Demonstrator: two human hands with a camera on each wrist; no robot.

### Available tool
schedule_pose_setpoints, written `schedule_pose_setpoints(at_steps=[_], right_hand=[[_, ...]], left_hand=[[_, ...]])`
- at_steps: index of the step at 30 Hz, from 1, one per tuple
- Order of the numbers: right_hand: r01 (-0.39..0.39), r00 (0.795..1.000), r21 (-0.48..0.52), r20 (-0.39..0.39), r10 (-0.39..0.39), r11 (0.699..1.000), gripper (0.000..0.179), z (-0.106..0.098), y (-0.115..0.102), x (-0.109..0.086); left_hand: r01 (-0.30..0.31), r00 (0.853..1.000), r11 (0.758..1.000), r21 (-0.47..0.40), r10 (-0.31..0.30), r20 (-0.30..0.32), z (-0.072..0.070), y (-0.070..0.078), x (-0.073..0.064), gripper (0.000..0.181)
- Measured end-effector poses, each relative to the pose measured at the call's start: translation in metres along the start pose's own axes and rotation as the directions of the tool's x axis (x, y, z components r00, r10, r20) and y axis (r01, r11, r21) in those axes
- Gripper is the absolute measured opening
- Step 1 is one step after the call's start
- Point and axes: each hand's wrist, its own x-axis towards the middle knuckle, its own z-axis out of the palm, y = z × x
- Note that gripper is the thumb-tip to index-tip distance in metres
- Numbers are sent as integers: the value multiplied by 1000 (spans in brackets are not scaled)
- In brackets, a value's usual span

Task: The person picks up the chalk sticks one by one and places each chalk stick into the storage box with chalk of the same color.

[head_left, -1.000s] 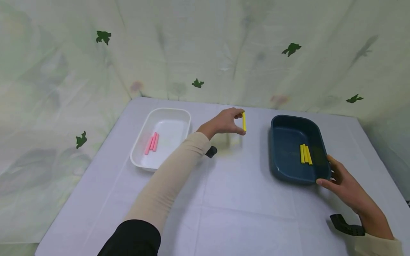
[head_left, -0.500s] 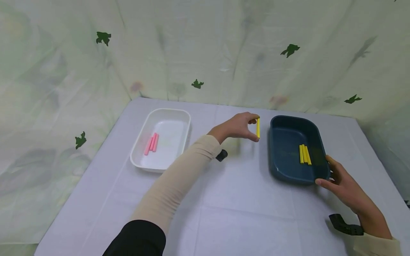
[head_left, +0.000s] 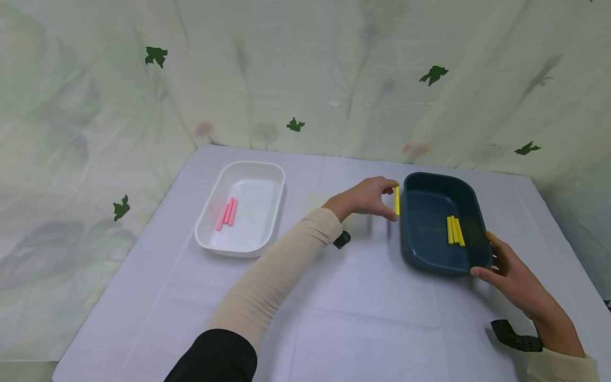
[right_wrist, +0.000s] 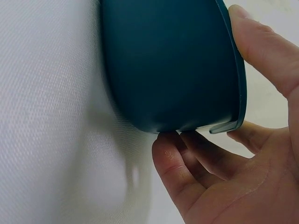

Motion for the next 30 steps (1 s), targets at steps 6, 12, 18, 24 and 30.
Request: schedule_pose_setpoints(at_steps=[6, 12, 18, 24, 30], right_hand=[[-3, 1000, 9, 8, 3, 1000, 98, -1, -2, -1], [5, 1000, 16, -4, -5, 1000, 98, 0, 4, 1], [17, 1000, 1, -13, -17, 1000, 100, 2, 14, 6], [4, 1000, 10, 12, -4, 1000, 99, -2, -12, -6], [18, 1000, 36, 8, -19, 999, 97, -2, -16, -7]], left_hand=[[4, 999, 1000, -12, -3, 37, 14, 10, 7, 84], [16, 999, 1000, 22, -17, 35, 26, 15, 12, 84], [30, 998, 998, 47, -32, 45, 29, 17, 15, 84], [32, 998, 996, 83, -35, 45, 34, 20, 16, 83], [39, 998, 989, 144, -47, 52, 35, 22, 18, 83]])
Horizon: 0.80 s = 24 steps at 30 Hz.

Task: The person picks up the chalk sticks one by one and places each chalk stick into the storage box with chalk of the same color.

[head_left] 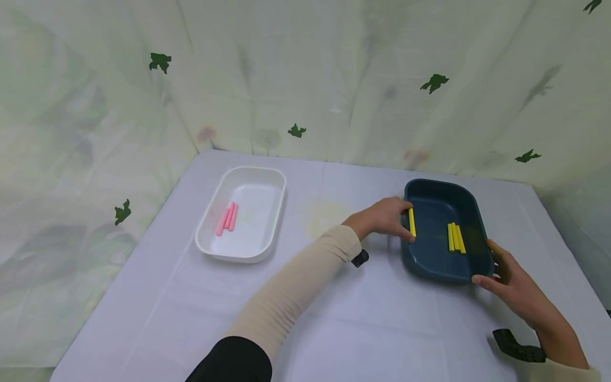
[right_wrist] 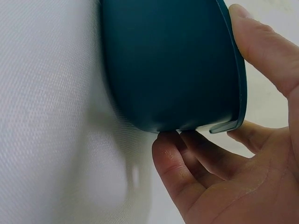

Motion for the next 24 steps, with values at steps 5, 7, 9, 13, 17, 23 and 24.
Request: schedule_pose_setpoints(at_steps=[5, 7, 9, 13, 17, 23, 24], right_hand=[[14, 1000, -5, -15, -14, 1000, 96, -1, 3, -1], [5, 1000, -20, -28, -5, 1000, 96, -1, 5, -1], [6, 1000, -22, -27, -6, 1000, 96, -1, 6, 0], [-28, 999, -42, -28, 27, 999, 97, 1, 9, 2], [-16, 1000, -20, -15, 16, 1000, 98, 0, 7, 1], [-5, 1000, -11, -3, 5, 1000, 98, 0, 5, 2], [-14, 1000, -24, -8, 14, 1000, 98, 0, 6, 2]], left_hand=[[11, 1000, 1000, 20, -11, 13, 0, 3, 3, 83], [14, 1000, 1000, 25, -15, 18, -1, 4, 4, 84], [21, 999, 999, 32, -22, 23, -1, 5, 5, 84], [30, 999, 998, 52, -31, 34, -1, 6, 5, 85], [27, 999, 998, 50, -29, 40, -1, 6, 5, 85], [37, 998, 999, 27, -38, 48, -2, 5, 2, 85], [36, 998, 999, 27, -37, 49, -2, 5, 2, 85]])
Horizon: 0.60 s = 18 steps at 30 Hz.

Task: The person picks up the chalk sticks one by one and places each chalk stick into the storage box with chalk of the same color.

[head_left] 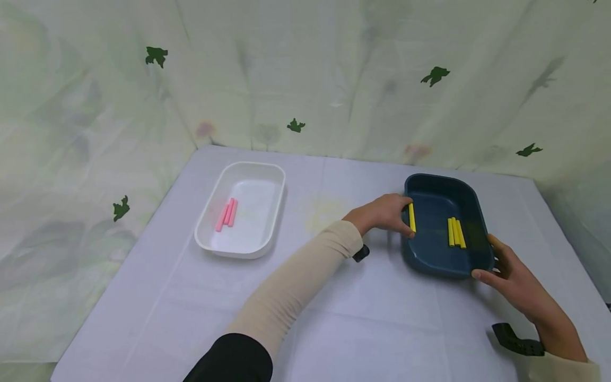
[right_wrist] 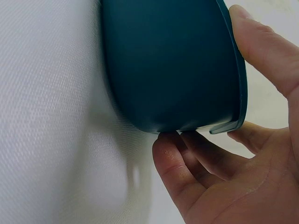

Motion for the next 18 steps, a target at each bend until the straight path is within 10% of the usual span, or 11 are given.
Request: schedule_pose_setpoints(at_steps=[18], right_hand=[[-4, 1000, -19, -12, 4, 1000, 98, 4, 24, 9]], left_hand=[[8, 1000, 999, -41, -7, 16, 0, -1, 0, 87]])
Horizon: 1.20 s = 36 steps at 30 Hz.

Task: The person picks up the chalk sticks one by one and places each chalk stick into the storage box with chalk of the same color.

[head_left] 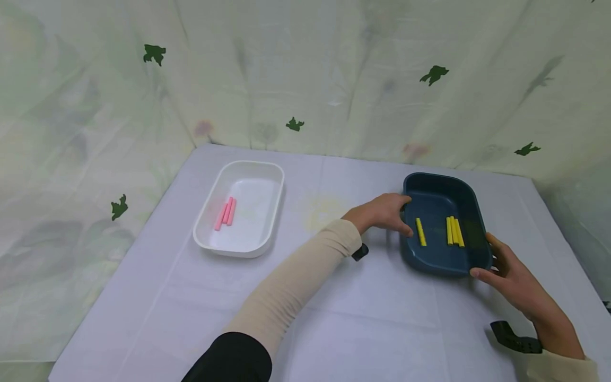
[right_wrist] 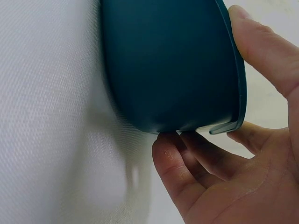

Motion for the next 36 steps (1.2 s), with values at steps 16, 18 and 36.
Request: schedule_pose_setpoints(at_steps=[16, 18, 36], right_hand=[[-8, 1000, 13, 16, 8, 1000, 99, -3, -24, -7], [-20, 1000, 11, 21, 20, 1000, 99, -3, -24, -7], [-40, 998, 31, 51, 38, 999, 93, -3, -26, -9]], left_hand=[[-69, 993, 997, -37, 65, -98, 1, -15, -18, 68], [-87, 988, 996, -23, 83, -129, 2, -19, -29, 62], [-62, 970, 997, -35, 52, -236, 25, -56, -153, 53]])
